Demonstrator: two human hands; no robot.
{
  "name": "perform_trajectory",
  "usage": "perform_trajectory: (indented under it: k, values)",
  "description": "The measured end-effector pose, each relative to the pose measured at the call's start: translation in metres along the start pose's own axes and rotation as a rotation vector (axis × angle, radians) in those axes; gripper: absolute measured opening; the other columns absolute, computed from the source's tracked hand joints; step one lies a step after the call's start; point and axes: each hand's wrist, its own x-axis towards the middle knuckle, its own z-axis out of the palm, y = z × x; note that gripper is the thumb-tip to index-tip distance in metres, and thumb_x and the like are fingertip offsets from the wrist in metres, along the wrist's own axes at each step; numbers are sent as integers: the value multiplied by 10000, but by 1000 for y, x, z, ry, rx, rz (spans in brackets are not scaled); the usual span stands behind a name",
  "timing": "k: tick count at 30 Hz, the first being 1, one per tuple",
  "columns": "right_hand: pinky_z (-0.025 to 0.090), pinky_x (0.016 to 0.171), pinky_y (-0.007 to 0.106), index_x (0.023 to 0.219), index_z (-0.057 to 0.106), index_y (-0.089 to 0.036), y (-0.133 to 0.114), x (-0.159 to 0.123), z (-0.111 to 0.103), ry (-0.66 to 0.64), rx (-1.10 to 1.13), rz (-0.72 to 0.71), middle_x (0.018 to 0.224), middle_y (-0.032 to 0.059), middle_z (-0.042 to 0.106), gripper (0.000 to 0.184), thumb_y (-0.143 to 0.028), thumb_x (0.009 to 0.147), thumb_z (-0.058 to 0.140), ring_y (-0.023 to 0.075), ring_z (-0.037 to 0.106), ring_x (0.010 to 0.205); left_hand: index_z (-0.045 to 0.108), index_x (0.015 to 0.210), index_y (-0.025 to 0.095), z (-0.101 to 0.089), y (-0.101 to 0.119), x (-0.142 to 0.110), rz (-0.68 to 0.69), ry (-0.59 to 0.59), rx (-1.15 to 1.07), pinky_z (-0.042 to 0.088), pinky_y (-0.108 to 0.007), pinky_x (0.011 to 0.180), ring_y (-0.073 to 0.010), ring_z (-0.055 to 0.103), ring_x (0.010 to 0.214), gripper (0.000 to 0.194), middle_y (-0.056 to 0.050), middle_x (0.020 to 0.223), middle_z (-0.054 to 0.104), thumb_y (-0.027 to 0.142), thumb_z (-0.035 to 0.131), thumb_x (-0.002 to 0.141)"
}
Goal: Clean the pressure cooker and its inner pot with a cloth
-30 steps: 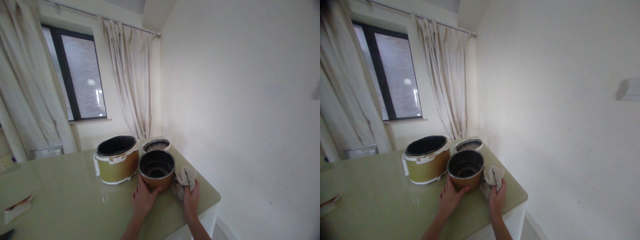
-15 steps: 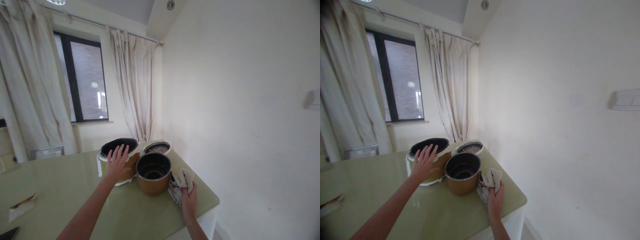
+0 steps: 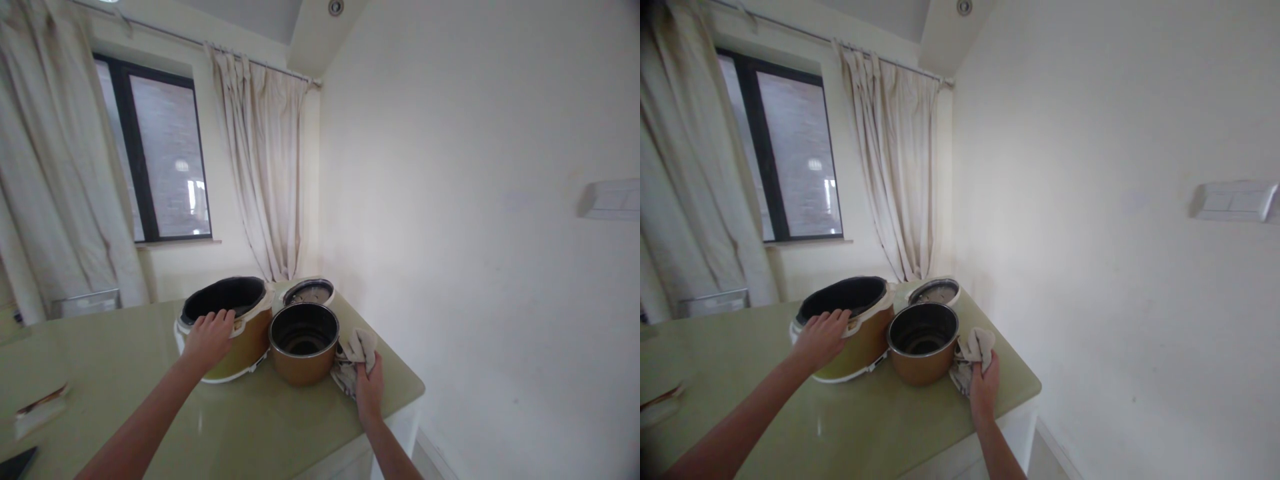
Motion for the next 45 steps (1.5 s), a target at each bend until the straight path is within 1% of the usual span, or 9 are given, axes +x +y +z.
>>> perform_trajectory:
  k: [14,21,27,29,32,34,36,41,45]
  values:
    - [494,1024,531,1249,612,-212,-17,-5,-2,67,-135,40,1177,113,709,550,-587,848,582,354,653,1128,649,1318,206,-8,-25,-114,66,-14,-404,355,-477,1183,-299,580,1341,641,-116,1381,687,13,500,726]
    - [457,1051,554,1257,584,-156,-34,-9,-10,141,-122,38,1188,154,662,614,-582,816,569,369,608,1134,687,1307,242,-19,-26,-125,77,-92,-549,317,-495,1259,-300,562,1383,648,-89,1398,691,47,537,708]
    - [505,982,513,1280,568,-222,-95,-21,-8,403,30,-137,1197,102,650,537,-496,830,675,303,606,1082,522,1557,387,-35,-32,-120,-1,-98,-887,406,-509,1246,-367,466,1515,875,-50,1634,526,457,828,740]
    - [527,971,490,1300,572,-232,-128,-30,9,280,197,-217,1230,92,667,567,-485,813,715,293,622,1103,477,1586,400,-52,-23,-105,-93,18,-1065,443,-488,1226,-335,504,1495,802,-36,1642,519,553,732,842]
    - [554,972,455,1307,617,-250,-182,-46,52,-201,394,-156,1275,106,703,600,-469,764,744,317,641,1180,456,1603,270,-83,2,-75,-237,192,-1384,441,-505,1231,-342,476,1518,906,-103,1655,499,673,697,829]
    - [540,1028,450,1321,634,-254,-214,-54,85,-547,477,-69,1339,101,696,620,-446,749,773,317,631,1235,530,1545,204,-101,19,-56,-270,48,-1632,547,-511,1126,-368,597,1406,939,-158,1553,604,696,751,776]
    - [509,1090,453,1284,669,-246,-237,-58,113,-699,548,19,1340,94,708,599,-472,743,793,316,619,1259,622,1449,169,-112,30,-44,-320,-31,-1771,606,-515,1034,-375,693,1276,859,-173,1398,719,657,795,763]
    - [571,985,499,1112,733,-219,-258,-51,147,-956,668,368,1058,94,797,572,-714,850,619,332,708,1121,743,1251,189,-116,15,-28,-428,367,-1445,538,-503,1142,-330,691,1286,572,-106,1285,785,551,775,809]
    - [569,990,462,1082,732,-189,-262,-36,160,-1074,731,517,943,75,800,564,-703,873,630,302,729,1085,768,1199,174,-117,-20,-14,-453,334,-1179,477,-493,1197,-339,656,1336,503,-118,1280,787,551,649,889]
